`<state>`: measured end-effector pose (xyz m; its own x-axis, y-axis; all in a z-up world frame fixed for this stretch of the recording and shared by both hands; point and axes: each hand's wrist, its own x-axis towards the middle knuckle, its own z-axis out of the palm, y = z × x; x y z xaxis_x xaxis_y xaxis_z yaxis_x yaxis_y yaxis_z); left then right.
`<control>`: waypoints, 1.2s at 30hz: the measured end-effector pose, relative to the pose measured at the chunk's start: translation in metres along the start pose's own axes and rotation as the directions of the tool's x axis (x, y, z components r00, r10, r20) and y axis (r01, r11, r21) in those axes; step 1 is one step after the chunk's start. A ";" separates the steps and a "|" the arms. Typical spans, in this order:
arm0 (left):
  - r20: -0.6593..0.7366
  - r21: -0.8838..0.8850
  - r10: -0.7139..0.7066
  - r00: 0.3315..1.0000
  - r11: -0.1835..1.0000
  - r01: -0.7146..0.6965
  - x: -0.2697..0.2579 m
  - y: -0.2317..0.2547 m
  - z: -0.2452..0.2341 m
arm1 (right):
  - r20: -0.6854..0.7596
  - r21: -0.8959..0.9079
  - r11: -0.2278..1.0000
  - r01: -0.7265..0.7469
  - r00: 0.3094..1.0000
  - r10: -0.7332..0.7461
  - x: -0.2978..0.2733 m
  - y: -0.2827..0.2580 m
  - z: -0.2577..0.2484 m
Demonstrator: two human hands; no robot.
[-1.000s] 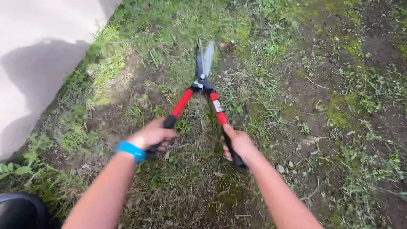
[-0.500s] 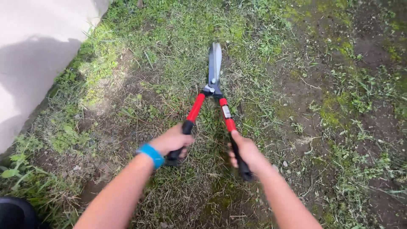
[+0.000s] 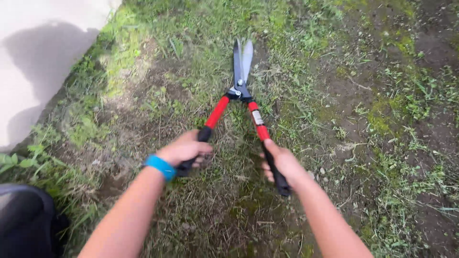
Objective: The recorder uses garden shears to trim weeds and grass from the ground and near a wall.
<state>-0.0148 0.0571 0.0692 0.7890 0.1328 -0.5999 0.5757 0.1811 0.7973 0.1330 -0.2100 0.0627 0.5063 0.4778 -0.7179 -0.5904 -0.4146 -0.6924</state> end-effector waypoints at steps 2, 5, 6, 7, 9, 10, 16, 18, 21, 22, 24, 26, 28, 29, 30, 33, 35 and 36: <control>-0.014 0.144 -0.039 0.999 0.989 0.041 -0.053 -0.012 -0.032 | 0.012 -0.136 0.991 -0.006 1.000 0.008 -0.039 0.013 -0.030; 0.007 0.240 -0.131 0.991 0.963 0.126 -0.106 -0.042 -0.064 | 0.027 -0.282 0.957 -0.073 0.996 0.084 -0.066 0.032 -0.064; 0.052 0.184 -0.197 0.979 0.965 0.185 -0.123 -0.058 -0.070 | 0.032 -0.301 0.941 -0.155 0.985 0.172 -0.073 0.042 -0.073; 0.051 0.181 -0.206 0.977 0.964 0.194 -0.127 -0.065 -0.065 | 0.035 -0.301 0.940 -0.162 0.983 0.181 -0.071 0.048 -0.064; -0.020 0.048 -0.285 0.958 0.957 0.286 -0.131 -0.076 -0.057 | 0.082 -0.275 0.932 -0.236 0.960 0.268 -0.065 0.054 -0.047; -0.021 0.046 -0.287 0.958 0.957 0.288 -0.112 -0.089 -0.039 | 0.083 -0.276 0.931 -0.239 0.959 0.270 -0.054 0.059 -0.015; -0.255 -0.181 -0.092 0.963 0.982 0.046 -0.060 -0.092 0.028 | 0.070 -0.206 0.978 0.019 0.998 -0.005 -0.016 0.045 0.059; -0.106 -0.214 -0.165 0.981 0.967 0.139 -0.081 -0.071 0.013 | 0.097 -0.179 0.981 -0.079 0.990 0.098 -0.036 0.021 0.033; -0.031 -0.019 -0.238 0.971 0.971 0.238 -0.126 -0.050 -0.054 | 0.044 -0.393 0.913 -0.105 0.990 0.133 -0.071 -0.010 -0.010; -0.032 -0.020 -0.238 0.971 0.971 0.237 -0.125 -0.049 -0.059 | 0.046 -0.395 0.913 -0.104 0.990 0.132 -0.067 -0.007 -0.007; -0.021 -0.022 -0.303 0.953 0.953 0.302 -0.123 -0.046 -0.067 | 0.033 -0.351 0.914 -0.201 0.973 0.227 -0.061 -0.002 -0.003; -0.049 -0.081 -0.239 0.970 0.969 0.234 -0.087 -0.059 -0.039 | 0.069 -0.287 0.946 -0.149 0.982 0.176 -0.030 0.018 0.040; -0.077 -0.135 -0.173 0.982 0.978 0.162 -0.050 -0.070 -0.016 | 0.099 -0.215 0.972 -0.096 0.988 0.120 -0.007 0.030 0.068; -0.158 -0.082 -0.107 0.982 0.992 0.095 -0.030 -0.075 -0.008 | 0.099 -0.159 0.984 -0.075 0.991 0.092 0.001 0.033 0.075; -0.237 -0.024 -0.039 0.971 0.999 0.034 -0.012 -0.079 -0.001 | 0.101 -0.101 0.993 -0.054 0.993 0.064 0.010 0.035 0.084; -0.074 -0.213 -0.135 0.988 0.970 0.116 -0.041 -0.061 -0.008 | 0.083 -0.090 0.993 -0.072 0.993 0.079 0.000 0.022 0.067; -0.012 -0.143 -0.159 0.987 0.977 0.156 -0.078 -0.062 -0.047 | 0.106 -0.194 0.978 -0.081 0.989 0.103 -0.024 0.012 0.019; 0.039 -0.061 -0.171 0.985 0.983 0.173 -0.094 -0.059 -0.069 | 0.134 -0.296 0.953 -0.065 0.985 0.109 -0.032 0.004 -0.005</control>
<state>-0.1382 0.1012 0.0741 0.6869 0.0623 -0.7241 0.6891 0.2609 0.6761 0.1173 -0.2308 0.0830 0.3502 0.5292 -0.7728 -0.4093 -0.6557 -0.6345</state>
